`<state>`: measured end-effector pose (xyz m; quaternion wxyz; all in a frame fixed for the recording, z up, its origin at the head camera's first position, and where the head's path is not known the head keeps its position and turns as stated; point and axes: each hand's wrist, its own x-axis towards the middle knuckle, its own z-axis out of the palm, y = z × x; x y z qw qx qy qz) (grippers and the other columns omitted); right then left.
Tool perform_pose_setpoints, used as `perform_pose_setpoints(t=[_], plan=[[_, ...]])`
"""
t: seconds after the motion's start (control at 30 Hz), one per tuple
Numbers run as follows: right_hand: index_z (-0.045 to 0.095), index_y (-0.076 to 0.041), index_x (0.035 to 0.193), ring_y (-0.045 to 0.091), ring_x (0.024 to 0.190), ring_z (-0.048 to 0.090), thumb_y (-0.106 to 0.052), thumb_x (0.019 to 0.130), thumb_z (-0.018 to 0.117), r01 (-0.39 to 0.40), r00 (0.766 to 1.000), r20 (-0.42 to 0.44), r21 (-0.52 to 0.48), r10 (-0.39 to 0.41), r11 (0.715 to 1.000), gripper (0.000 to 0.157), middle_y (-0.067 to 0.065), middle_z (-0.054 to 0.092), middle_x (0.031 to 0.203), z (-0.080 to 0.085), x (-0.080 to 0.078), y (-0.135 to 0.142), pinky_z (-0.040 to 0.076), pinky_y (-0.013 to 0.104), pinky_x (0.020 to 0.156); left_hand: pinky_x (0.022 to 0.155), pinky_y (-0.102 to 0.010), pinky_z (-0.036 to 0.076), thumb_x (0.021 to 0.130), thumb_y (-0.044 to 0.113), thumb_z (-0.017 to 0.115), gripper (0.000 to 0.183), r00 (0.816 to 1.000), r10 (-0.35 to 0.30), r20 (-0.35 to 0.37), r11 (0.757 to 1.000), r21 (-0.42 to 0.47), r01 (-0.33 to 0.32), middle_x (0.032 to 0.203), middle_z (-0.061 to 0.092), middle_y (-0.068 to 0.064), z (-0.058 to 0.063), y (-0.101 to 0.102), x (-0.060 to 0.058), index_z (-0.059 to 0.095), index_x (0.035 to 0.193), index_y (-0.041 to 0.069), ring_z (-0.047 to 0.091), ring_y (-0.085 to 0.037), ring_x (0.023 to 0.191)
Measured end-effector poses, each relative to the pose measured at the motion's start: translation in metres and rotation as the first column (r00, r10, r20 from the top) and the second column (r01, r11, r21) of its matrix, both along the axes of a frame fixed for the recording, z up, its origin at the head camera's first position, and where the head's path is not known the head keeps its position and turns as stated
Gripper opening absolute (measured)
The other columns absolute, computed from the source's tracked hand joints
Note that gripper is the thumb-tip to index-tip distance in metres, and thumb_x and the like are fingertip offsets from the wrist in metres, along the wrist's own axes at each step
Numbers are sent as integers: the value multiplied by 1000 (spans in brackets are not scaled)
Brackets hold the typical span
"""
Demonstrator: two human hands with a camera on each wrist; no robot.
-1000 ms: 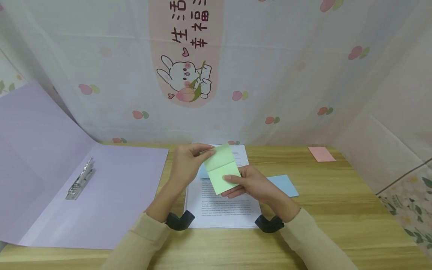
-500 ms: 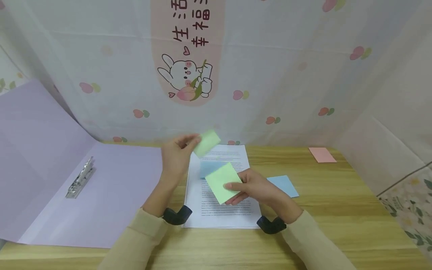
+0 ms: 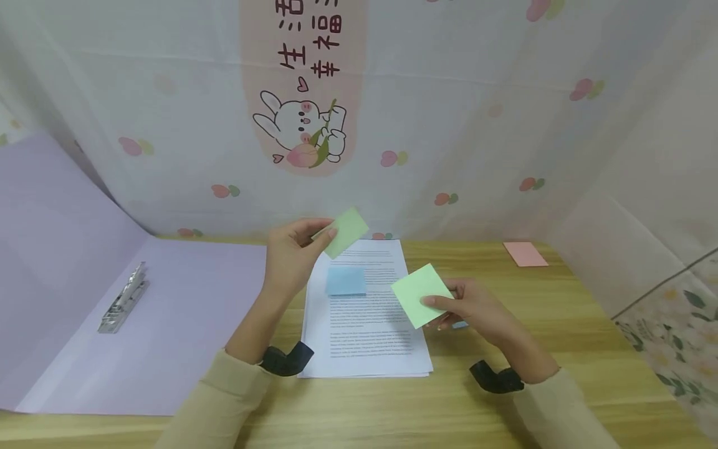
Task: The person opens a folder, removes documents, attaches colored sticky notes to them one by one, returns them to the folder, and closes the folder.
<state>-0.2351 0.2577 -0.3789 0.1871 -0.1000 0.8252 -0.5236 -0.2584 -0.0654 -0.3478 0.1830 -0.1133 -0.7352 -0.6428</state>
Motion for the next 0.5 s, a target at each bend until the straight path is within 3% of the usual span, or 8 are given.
perform_pose_setpoints(t=[0.2,0.33,0.5], plan=[[59,8,127,22,79,74,-29,100,64,74,996,-63,69,-69,995,45,7,76,92,4,5,44,62,33,73,80,-19,59,92,9,74,21,999,-22,36,997,-76,25,113,76,-11,-3,0,6,77,111,3,76,-21,99],[58,11,128,18,81,74,-27,102,61,113,991,-85,115,-103,987,46,2,76,93,1,5,73,62,33,75,76,-20,59,92,10,73,19,998,-31,54,991,-127,38,113,77,-9,-5,4,9,78,110,6,76,-22,90],[56,10,121,23,81,76,-29,101,63,202,975,-124,166,-183,965,45,-2,69,88,-2,3,104,62,31,77,70,-20,57,93,6,71,18,995,-78,55,987,-134,85,114,76,-11,-8,10,12,78,110,4,75,-24,79]])
